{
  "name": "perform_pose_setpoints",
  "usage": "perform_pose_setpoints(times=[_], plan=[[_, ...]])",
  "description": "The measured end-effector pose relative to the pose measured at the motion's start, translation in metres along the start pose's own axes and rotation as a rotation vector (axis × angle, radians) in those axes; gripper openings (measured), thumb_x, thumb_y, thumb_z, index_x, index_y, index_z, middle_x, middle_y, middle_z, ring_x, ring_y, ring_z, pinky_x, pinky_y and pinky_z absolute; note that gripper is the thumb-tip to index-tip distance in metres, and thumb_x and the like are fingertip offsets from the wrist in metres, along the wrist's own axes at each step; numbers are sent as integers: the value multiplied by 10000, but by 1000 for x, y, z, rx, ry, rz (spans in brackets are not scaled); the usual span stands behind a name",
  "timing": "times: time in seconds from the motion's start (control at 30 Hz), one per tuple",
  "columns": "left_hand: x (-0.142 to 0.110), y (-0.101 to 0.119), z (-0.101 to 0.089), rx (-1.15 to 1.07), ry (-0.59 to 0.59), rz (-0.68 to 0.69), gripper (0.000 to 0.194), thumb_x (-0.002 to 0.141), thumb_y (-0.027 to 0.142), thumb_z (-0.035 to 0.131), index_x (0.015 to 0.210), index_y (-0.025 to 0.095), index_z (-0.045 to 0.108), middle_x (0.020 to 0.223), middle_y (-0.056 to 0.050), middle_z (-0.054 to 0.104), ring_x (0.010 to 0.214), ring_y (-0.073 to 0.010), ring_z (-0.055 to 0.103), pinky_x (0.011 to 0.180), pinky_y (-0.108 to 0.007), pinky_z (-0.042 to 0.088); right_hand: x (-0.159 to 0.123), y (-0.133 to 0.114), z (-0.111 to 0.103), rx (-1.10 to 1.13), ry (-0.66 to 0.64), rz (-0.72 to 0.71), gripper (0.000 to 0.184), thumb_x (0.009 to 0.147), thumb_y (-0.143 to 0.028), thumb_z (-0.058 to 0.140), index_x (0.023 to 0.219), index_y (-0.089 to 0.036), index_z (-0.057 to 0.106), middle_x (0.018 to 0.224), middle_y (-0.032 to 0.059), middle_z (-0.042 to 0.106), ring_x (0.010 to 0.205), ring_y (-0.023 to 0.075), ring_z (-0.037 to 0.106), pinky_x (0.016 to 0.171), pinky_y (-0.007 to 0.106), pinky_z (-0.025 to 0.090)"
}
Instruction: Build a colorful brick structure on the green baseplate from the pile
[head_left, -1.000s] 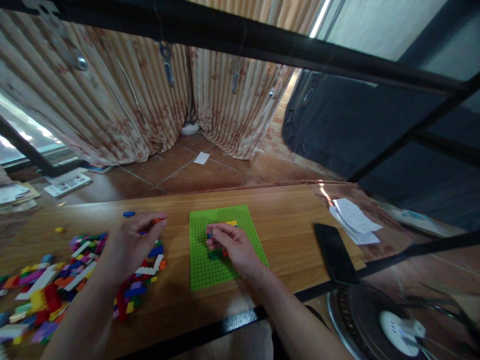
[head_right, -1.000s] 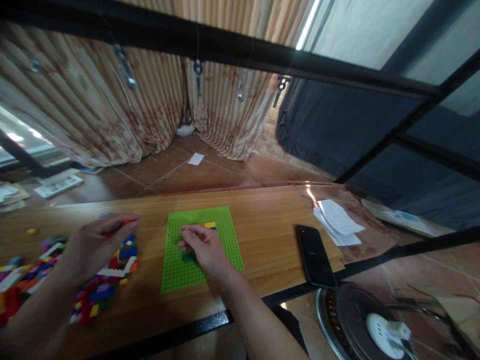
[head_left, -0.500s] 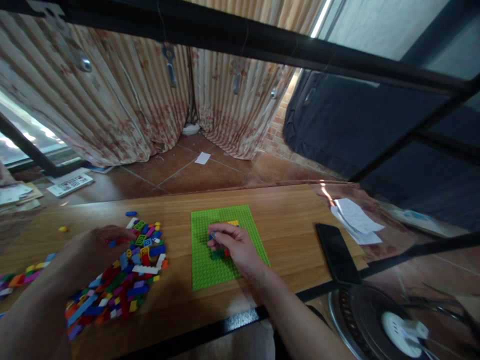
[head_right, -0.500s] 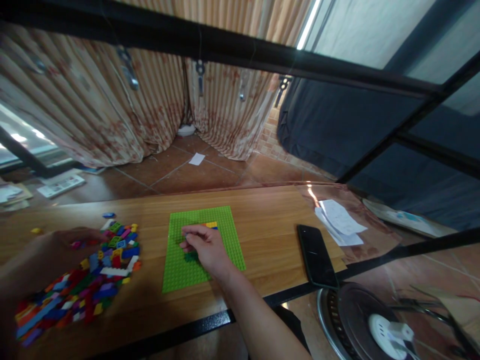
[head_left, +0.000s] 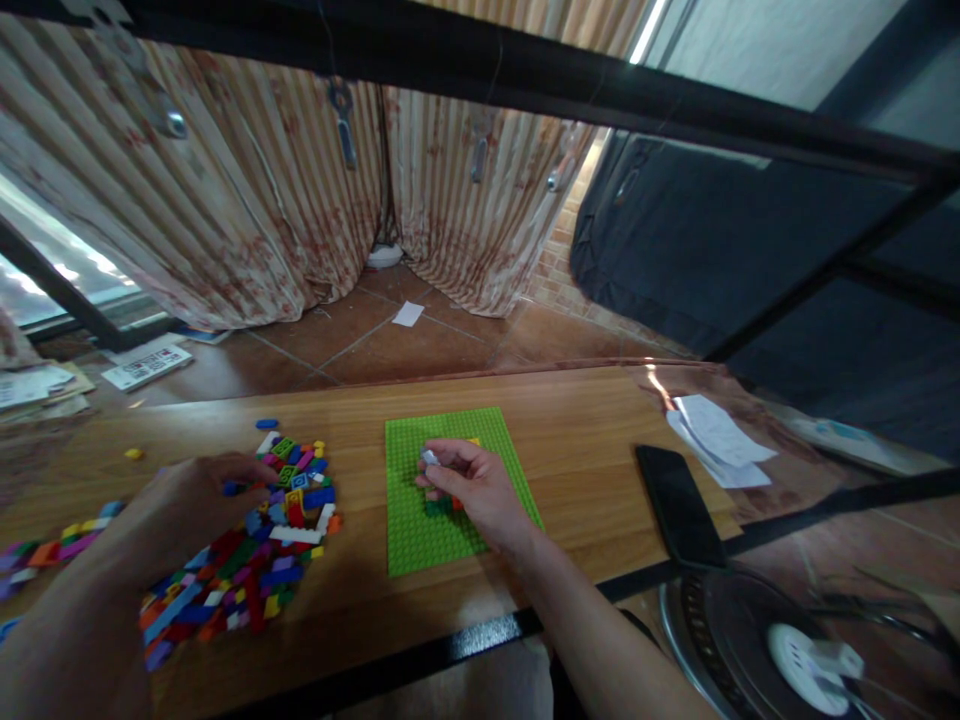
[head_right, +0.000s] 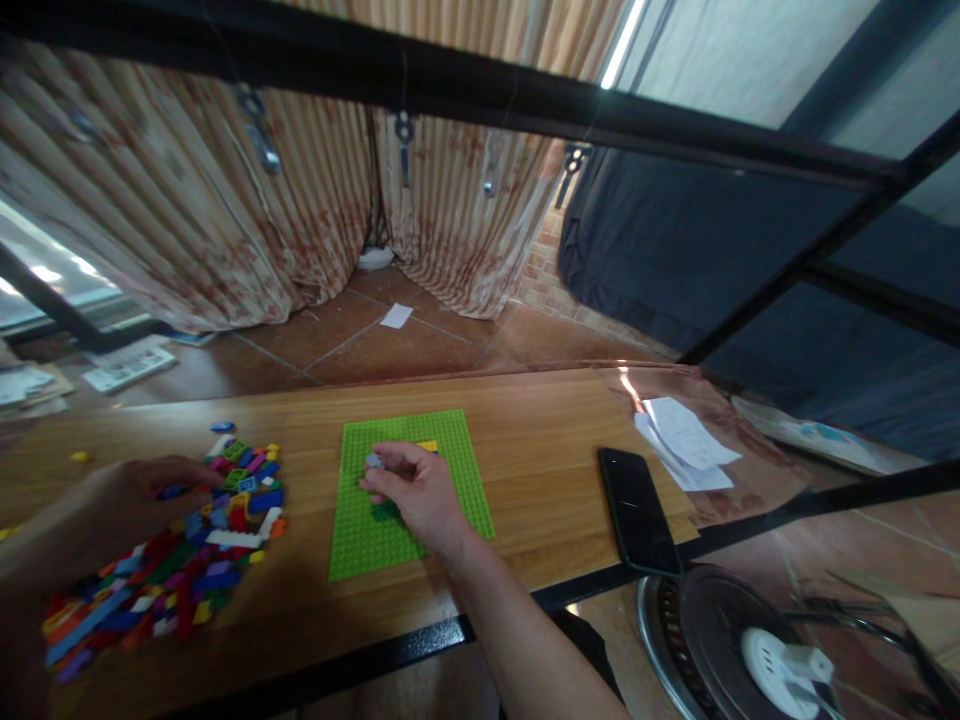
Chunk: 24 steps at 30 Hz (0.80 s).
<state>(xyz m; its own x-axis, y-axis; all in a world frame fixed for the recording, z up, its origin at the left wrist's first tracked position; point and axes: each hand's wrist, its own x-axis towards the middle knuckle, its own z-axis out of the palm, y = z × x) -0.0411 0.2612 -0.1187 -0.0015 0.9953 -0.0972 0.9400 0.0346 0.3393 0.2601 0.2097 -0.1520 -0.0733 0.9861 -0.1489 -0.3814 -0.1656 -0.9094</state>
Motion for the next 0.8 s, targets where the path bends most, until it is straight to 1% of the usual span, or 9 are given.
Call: perform_pose_setpoints(times=[0.03, 0.1, 0.2, 0.27, 0.37, 0.4, 0.57, 0.67, 0.8], plan=[[1, 0, -4, -11, -58, 29, 210, 716, 371, 620, 830, 260, 757, 785, 76, 759, 705, -154, 660, 735, -240, 464, 0, -1, 0, -11, 7, 3, 367, 635, -351, 839, 954, -226, 708, 843, -7, 720, 690, 129, 705, 575, 252, 547], [0, 3, -11, -53, -61, 81, 298, 746, 433, 570, 891, 244, 749, 845, 50, 766, 759, -172, 669, 776, -277, 476, 0, -2, 1, -28, 24, 10, 389, 620, -356, 842, 957, -220, 704, 858, -4, 720, 648, 121, 696, 525, 232, 525], [-3, 14, -15, -132, 103, 128, 427, 787, 583, 500, 921, 244, 723, 908, 53, 759, 807, -174, 667, 832, -324, 499, 1, -3, 2, -40, 38, -2, 395, 605, -347, 844, 949, -213, 702, 827, -10, 714, 597, 107, 671, 480, 219, 499], [-6, 25, -12, -188, 192, 191, 458, 818, 625, 475, 935, 245, 703, 963, 62, 747, 850, -166, 663, 876, -350, 510, 1, -3, 2, -39, 40, -24, 375, 603, -331, 844, 928, -211, 704, 754, -31, 694, 565, 94, 646, 480, 217, 496], [-9, 46, 0, -286, 290, 338, 383, 873, 547, 486, 919, 224, 687, 973, 35, 737, 906, -171, 664, 931, -371, 512, 1, -4, 3, -45, 44, -49, 346, 598, -310, 846, 898, -208, 705, 649, -63, 646, 513, 77, 602, 472, 214, 486], [-10, 55, 6, -302, 269, 392, 337, 886, 496, 499, 945, 221, 685, 996, 19, 734, 926, -179, 667, 937, -374, 514, 1, -3, 3, -51, 45, -56, 342, 598, -309, 846, 893, -208, 705, 629, -69, 635, 501, 75, 590, 467, 215, 482], [-17, 105, 37, -413, 334, 557, 226, 913, 325, 505, 1004, 224, 686, 988, -42, 722, 938, -205, 675, 903, -356, 538, 2, 0, 3, -76, 53, -93, 339, 601, -330, 844, 888, -211, 709, 632, -57, 641, 514, 85, 583, 493, 234, 494], [-25, 126, 54, -484, 370, 595, 227, 909, 267, 511, 1038, 182, 677, 1027, -76, 706, 984, -212, 668, 909, -362, 545, 2, -1, 0, -76, 83, -112, 331, 598, -342, 844, 876, -214, 717, 701, -32, 682, 579, 105, 621, 569, 264, 535], [-33, 133, 73, -521, 303, 551, 234, 898, 203, 521, 1081, 158, 660, 1078, -101, 690, 1033, -220, 658, 943, -381, 538, 4, -11, -14, -154, 154, -159, 308, 632, -368, 812, 883, -214, 719, 797, 8, 734, 707, 152, 677, 695, 318, 573]])
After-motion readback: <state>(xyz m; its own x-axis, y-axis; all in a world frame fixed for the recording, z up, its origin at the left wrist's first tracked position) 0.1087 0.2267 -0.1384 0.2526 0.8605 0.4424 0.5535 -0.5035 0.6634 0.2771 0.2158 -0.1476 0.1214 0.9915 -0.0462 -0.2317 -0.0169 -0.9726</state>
